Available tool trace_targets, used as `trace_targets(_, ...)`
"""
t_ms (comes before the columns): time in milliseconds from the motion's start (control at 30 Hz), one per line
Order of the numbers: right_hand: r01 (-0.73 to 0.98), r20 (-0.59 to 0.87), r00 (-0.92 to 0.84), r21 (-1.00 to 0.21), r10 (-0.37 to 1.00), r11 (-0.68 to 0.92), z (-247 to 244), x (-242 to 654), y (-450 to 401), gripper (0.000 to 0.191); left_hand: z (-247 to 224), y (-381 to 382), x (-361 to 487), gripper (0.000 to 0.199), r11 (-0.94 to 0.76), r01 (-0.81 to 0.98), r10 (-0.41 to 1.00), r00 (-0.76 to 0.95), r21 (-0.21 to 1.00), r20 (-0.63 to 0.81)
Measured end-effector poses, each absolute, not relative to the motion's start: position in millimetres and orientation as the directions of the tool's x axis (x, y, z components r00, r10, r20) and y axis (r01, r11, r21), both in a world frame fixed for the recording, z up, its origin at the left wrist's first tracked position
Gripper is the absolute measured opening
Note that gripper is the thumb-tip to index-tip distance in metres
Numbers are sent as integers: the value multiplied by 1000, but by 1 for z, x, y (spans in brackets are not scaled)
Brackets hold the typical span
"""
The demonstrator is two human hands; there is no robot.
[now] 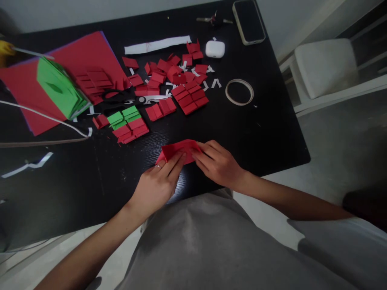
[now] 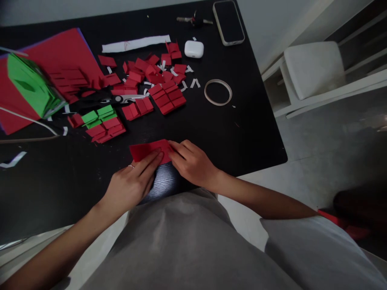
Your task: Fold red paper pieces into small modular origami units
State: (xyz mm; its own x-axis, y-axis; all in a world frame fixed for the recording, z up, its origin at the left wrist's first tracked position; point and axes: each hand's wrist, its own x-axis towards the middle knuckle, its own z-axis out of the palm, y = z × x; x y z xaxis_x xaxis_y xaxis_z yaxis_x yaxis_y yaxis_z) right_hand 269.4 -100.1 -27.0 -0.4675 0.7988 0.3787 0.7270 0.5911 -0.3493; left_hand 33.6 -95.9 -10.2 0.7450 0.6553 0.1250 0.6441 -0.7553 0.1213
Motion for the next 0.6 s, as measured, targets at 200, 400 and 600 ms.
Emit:
trace_targets(200,720,387,-422,-407,820,563,-27,266,-103,32,-9,-95,34,49,-771,630,637,762,99,115)
trace_targets(400,734,431,-413,-364,802,573,-30,265,-105,30,-12,-96,32,54,-776,624,630,767,89,119)
trace_targets(600,764,413,-411,-331,813,554,-29,264,-107,29,-12,-96,31,54,-789,611,614,779,67,127)
